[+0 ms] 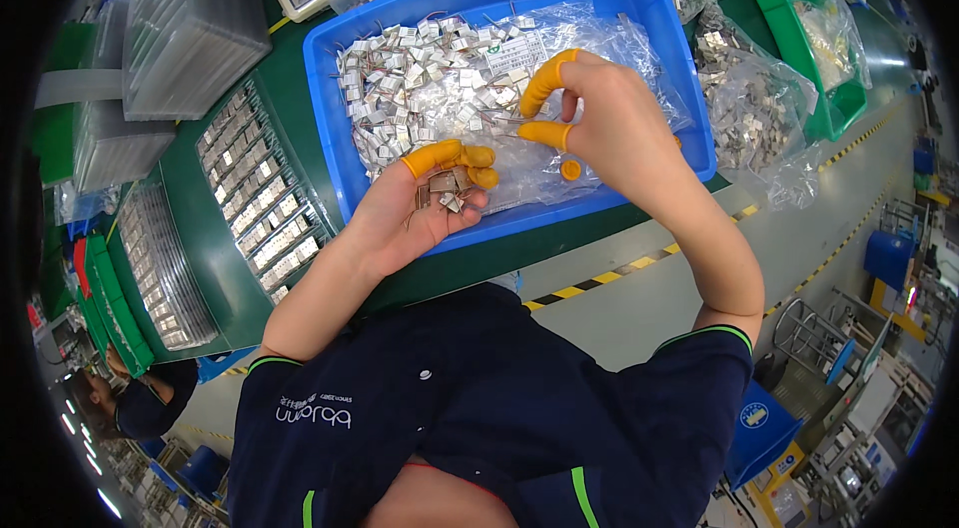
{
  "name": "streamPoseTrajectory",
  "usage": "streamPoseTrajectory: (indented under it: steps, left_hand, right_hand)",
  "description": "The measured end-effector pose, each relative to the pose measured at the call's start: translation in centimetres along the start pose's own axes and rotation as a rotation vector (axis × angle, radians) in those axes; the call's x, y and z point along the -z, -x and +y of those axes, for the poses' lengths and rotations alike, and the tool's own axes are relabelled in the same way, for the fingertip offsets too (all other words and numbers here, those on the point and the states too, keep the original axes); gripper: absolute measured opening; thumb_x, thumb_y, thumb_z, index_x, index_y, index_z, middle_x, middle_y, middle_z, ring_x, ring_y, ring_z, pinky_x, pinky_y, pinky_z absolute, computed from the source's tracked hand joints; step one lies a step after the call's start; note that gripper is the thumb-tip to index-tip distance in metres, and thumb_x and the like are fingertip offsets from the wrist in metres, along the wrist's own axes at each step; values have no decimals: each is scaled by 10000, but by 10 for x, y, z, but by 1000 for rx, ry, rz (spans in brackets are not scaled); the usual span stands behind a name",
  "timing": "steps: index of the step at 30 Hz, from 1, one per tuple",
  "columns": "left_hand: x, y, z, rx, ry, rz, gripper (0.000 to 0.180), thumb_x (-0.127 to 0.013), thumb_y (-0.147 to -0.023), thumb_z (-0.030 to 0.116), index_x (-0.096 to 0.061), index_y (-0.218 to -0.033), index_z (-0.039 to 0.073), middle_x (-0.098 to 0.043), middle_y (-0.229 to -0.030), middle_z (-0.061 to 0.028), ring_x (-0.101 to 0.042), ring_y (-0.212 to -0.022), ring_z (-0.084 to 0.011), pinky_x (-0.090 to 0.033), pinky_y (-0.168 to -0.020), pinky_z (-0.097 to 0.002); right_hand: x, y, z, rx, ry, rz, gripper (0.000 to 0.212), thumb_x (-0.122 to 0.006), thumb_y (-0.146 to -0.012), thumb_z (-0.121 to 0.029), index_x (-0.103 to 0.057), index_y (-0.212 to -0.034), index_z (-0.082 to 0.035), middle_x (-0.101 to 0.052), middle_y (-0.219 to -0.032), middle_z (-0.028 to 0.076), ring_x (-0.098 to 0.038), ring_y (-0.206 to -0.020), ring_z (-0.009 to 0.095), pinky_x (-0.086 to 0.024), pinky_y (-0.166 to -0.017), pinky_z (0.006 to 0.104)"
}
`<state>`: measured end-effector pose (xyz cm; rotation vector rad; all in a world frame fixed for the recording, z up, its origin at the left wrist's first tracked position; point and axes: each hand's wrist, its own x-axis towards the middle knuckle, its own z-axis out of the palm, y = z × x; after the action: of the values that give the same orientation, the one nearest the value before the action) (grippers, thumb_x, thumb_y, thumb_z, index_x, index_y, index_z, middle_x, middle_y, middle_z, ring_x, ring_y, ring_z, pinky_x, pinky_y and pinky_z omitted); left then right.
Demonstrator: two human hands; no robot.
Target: The person assembles small metal brackets and plastic electronic components by hand, then sorts them into plastic trays.
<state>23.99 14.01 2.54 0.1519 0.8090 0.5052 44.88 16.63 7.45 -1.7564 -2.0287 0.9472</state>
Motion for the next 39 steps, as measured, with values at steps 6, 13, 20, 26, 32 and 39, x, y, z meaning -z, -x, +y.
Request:
streamPoseTrajectory:
  steps: [6,13,20,26,32,39]
  left_hand:
    - [-5,0,2,33,-42,-43,382,-372,-951,283,-529,-1115,-25,-597,-983,-136,-569,-750,-168,-477,-680,-278]
    - [-13,-1,3,8,105,-21,321,-411,-946,295,-533,-1050,17,-575,-904,-85,-538,-699,-137,-455,-594,-222]
    - [8,4,17,9,274,-12,281,-443,-932,293,-436,-712,118,-396,-663,13,-335,-532,-63,-231,-375,-144]
    - [21,21,33,64,172,-138,347,-430,-937,302,-384,-634,139,-339,-569,36,-282,-435,-30,-184,-337,-157]
    - [15,21,53,105,-89,-84,334,-416,-944,305,-468,-693,91,-325,-515,50,-254,-391,-30,-185,-356,-179]
    - [10,20,50,24,-62,-23,277,-410,-940,248,-481,-746,63,-381,-564,14,-310,-429,-46,-236,-370,-172]
  right_hand:
    - [1,1,0,26,-8,-2,205,-742,-667,-89,-660,-854,-70,-557,-717,59,-548,-588,171,-432,-514,311]
    - [-19,-3,-12,387,-192,62,173,-688,-736,-89,-647,-895,-37,-624,-912,78,-575,-781,200,-455,-717,300]
    - [-27,-37,42,479,173,133,159,-640,-770,-151,-626,-859,-20,-609,-886,108,-561,-845,281,-427,-799,375]
    - [-10,-24,47,553,348,39,145,-659,-738,-162,-624,-806,-39,-599,-910,92,-549,-880,250,-391,-852,362]
    - [-19,-27,39,472,238,13,264,-719,-657,-131,-620,-882,-32,-590,-895,90,-543,-883,258,-419,-803,360]
    - [-35,-30,37,315,103,-169,329,-728,-645,-71,-615,-949,-12,-576,-841,108,-585,-787,282,-487,-688,339]
